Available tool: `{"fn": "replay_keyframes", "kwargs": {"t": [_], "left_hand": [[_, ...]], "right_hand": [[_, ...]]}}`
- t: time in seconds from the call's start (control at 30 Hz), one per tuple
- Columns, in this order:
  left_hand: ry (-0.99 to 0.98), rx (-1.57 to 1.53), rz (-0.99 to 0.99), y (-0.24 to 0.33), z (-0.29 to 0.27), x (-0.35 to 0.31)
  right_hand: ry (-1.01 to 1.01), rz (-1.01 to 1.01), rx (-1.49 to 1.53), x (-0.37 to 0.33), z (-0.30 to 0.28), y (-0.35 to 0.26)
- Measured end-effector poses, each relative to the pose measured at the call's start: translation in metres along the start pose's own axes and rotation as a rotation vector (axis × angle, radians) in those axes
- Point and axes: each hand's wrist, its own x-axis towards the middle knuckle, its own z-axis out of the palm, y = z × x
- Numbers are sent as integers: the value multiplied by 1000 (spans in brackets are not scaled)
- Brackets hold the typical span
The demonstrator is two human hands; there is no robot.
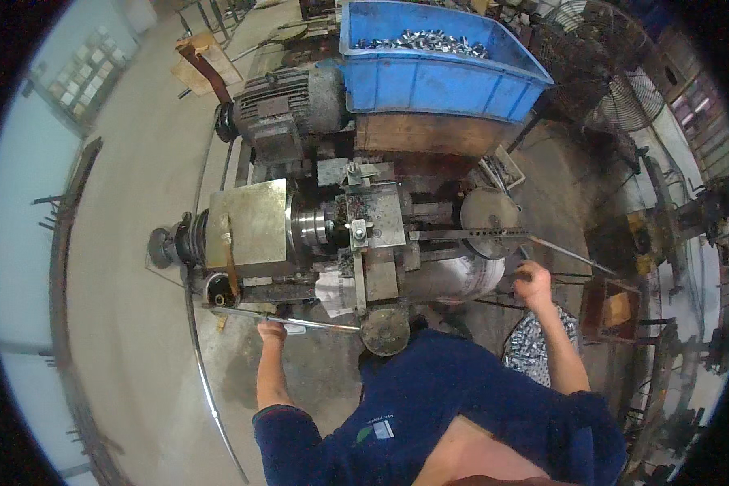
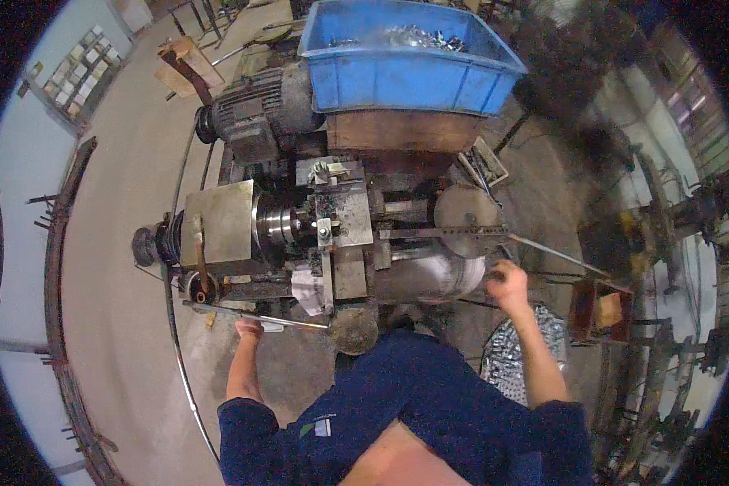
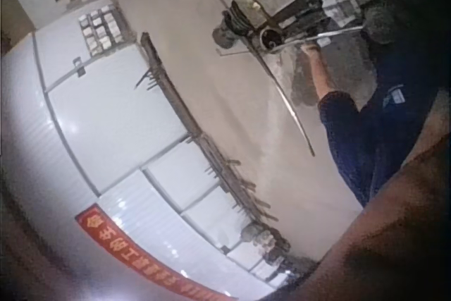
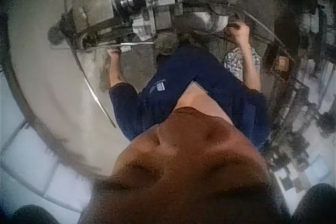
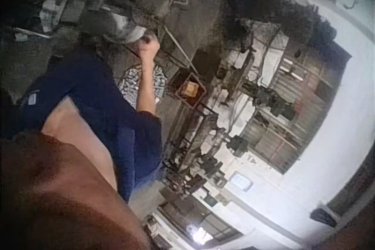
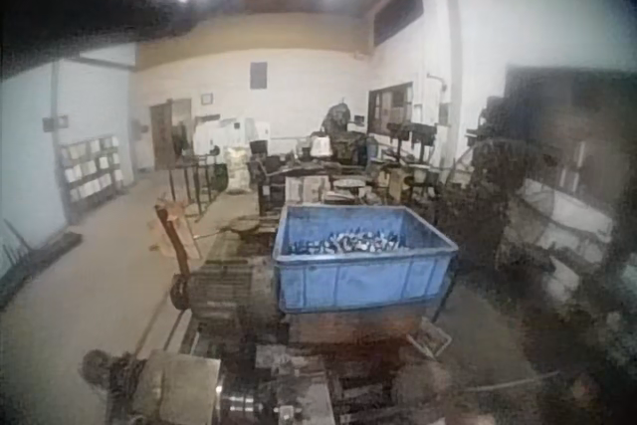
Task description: The person repeatedly picks small metal parts from a blue bin and places them into a machine, then uses a long metal rod to operate a lever on the machine. The person continues this cycle of loading parts and operating the lever throughout the clip.
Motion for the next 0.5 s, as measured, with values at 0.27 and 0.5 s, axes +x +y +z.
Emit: {"fn": "replay_keyframes", "kwargs": {"t": [0.27, 0.5], "left_hand": [[235, -656, -132, -36, -27, -48], [447, -1704, -266, -38, -81, -84]], "right_hand": [[-55, 348, -515, 27, -9, 162], [-139, 505, -721, 36, -8, 204]]}}
